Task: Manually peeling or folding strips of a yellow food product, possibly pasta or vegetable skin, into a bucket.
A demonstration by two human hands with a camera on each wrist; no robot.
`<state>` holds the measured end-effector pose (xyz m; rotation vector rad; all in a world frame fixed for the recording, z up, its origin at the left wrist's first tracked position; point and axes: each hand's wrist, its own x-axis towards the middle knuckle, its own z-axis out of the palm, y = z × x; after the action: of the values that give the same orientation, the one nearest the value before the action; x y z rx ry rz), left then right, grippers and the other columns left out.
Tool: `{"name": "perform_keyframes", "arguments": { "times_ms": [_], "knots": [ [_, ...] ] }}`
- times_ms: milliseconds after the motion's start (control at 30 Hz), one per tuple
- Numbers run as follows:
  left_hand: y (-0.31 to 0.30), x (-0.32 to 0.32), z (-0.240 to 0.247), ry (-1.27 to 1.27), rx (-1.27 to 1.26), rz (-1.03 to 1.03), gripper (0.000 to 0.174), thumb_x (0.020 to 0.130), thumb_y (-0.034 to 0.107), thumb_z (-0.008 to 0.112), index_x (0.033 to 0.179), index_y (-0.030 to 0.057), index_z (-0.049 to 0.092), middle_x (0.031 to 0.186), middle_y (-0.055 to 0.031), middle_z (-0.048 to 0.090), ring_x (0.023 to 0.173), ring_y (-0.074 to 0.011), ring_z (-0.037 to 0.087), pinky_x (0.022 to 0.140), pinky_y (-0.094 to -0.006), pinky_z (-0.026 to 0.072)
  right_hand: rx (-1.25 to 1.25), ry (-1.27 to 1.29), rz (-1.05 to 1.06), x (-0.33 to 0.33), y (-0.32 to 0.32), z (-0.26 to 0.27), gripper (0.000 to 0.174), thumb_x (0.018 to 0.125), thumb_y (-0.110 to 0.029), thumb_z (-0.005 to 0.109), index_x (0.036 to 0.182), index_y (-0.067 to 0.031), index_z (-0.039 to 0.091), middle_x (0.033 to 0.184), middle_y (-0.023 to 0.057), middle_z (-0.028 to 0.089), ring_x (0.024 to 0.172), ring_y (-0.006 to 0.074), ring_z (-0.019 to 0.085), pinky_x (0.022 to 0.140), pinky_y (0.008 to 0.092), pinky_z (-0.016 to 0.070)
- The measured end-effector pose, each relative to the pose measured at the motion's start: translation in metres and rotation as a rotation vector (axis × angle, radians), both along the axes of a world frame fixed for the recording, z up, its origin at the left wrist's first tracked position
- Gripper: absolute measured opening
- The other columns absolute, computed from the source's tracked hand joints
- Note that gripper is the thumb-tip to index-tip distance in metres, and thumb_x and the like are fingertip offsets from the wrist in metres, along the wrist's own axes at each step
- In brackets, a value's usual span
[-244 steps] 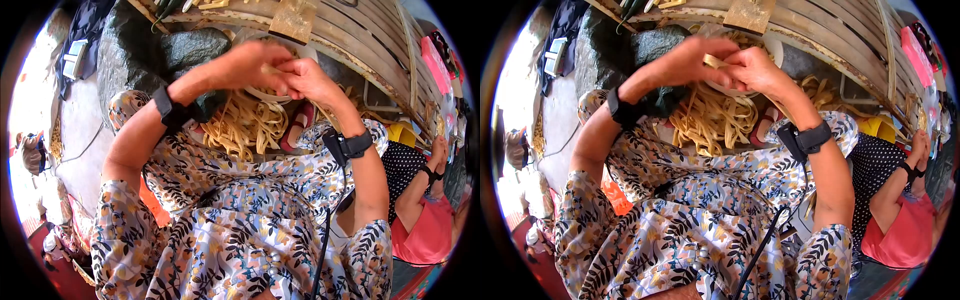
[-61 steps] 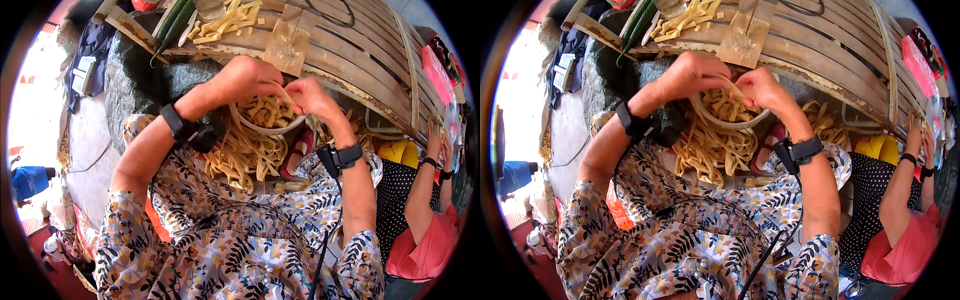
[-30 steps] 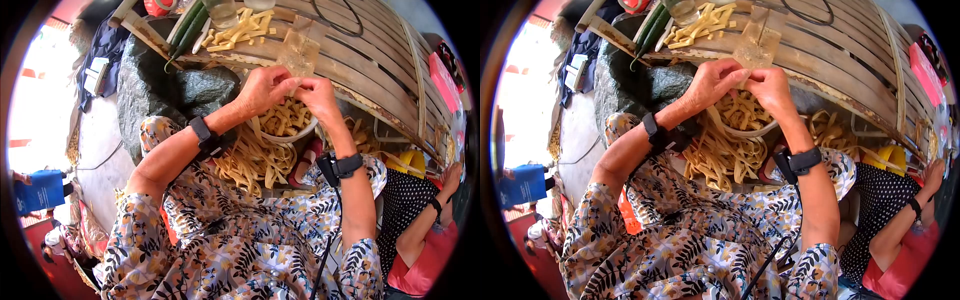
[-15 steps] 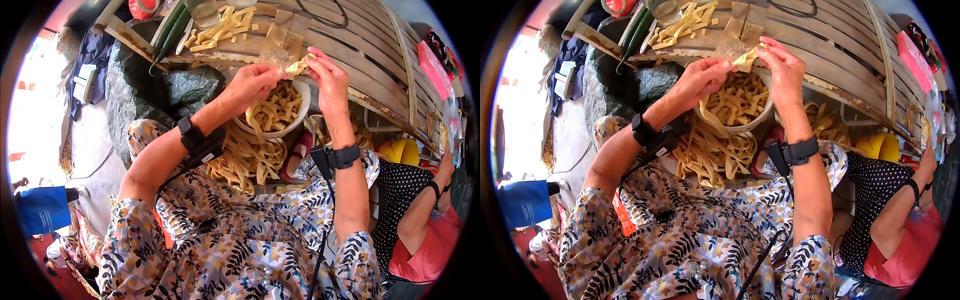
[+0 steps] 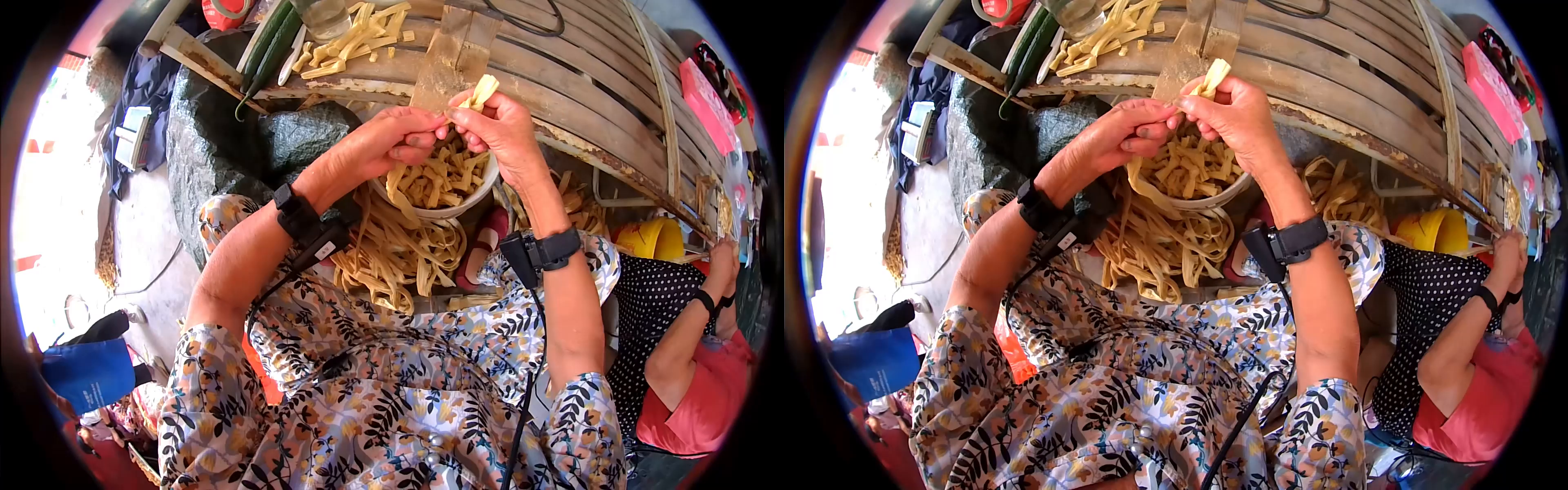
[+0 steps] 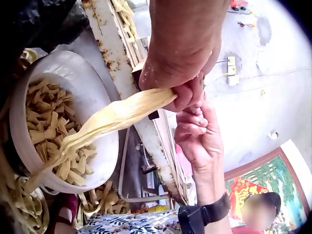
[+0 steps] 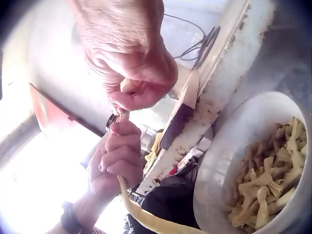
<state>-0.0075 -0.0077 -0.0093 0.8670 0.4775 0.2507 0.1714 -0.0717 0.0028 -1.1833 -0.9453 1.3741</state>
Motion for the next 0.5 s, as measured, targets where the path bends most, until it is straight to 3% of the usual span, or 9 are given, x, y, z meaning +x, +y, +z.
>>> {"name": "perform_keyframes", "arguments": {
  "times_ms": [67,167,300,400,500],
  "knots": [
    [0.002,-0.001,0.003,-0.003,-0.007,0.009,0.022,0.092,0.023,0.044,0.08,0.0057,0.051,0.053,0.0106,0.025,0.042,-0.0005,0.019,0.038,-0.0159,0.0157,0.054,0.041,-0.039,-0.001,0.0,0.002,0.015,0.077,-0.012,0.065,0.087,-0.0017,0.061,0.065,-0.0006,0.054,0.05,0.0025,0.042,0.043,0.0157,0.034],
    [0.002,-0.001,0.005,0.006,-0.02,0.016,0.022,0.092,0.022,0.045,0.079,0.0055,0.05,0.053,0.0103,0.026,0.042,-0.0004,0.019,0.038,-0.0158,0.0158,0.053,0.041,-0.04,0.004,0.001,0.002,0.018,0.078,-0.016,0.065,0.088,-0.0014,0.061,0.066,-0.0004,0.055,0.051,0.0031,0.045,0.045,0.0162,0.0365],
    [0.007,-0.007,0.002,0.047,-0.01,-0.032,0.021,0.091,0.022,0.046,0.084,0.0042,0.052,0.053,0.0094,0.03,0.043,-0.0007,0.023,0.038,-0.0158,0.0182,0.065,-0.223,-0.141,0.005,0.001,0.005,0.023,0.081,-0.022,0.063,0.084,0.0004,0.062,0.066,0.0003,0.057,0.053,0.0044,0.048,0.048,0.018,0.0417],
    [0.008,-0.007,0.004,0.163,0.21,-0.037,0.023,0.091,0.025,0.048,0.093,0.0026,0.054,0.058,0.0067,0.041,0.047,-0.0017,0.036,0.043,-0.0157,0.0282,0.182,-0.505,-0.235,0.016,0.005,-0.002,0.024,0.081,-0.022,0.062,0.078,0.0022,0.063,0.064,0.001,0.058,0.054,0.0049,0.05,0.05,0.0194,0.0456],
    [-0.001,0.006,0.011,0.178,0.721,0.076,0.028,0.09,0.029,0.05,0.097,0.0028,0.056,0.07,0.0027,0.054,0.057,-0.0041,0.048,0.052,-0.0176,0.0372,0.161,-0.296,-0.168,0.008,0.002,0.001,0.021,0.082,-0.019,0.061,0.079,0.0019,0.064,0.065,0.0014,0.058,0.054,0.0052,0.051,0.049,0.0194,0.0448]
  ]
}}
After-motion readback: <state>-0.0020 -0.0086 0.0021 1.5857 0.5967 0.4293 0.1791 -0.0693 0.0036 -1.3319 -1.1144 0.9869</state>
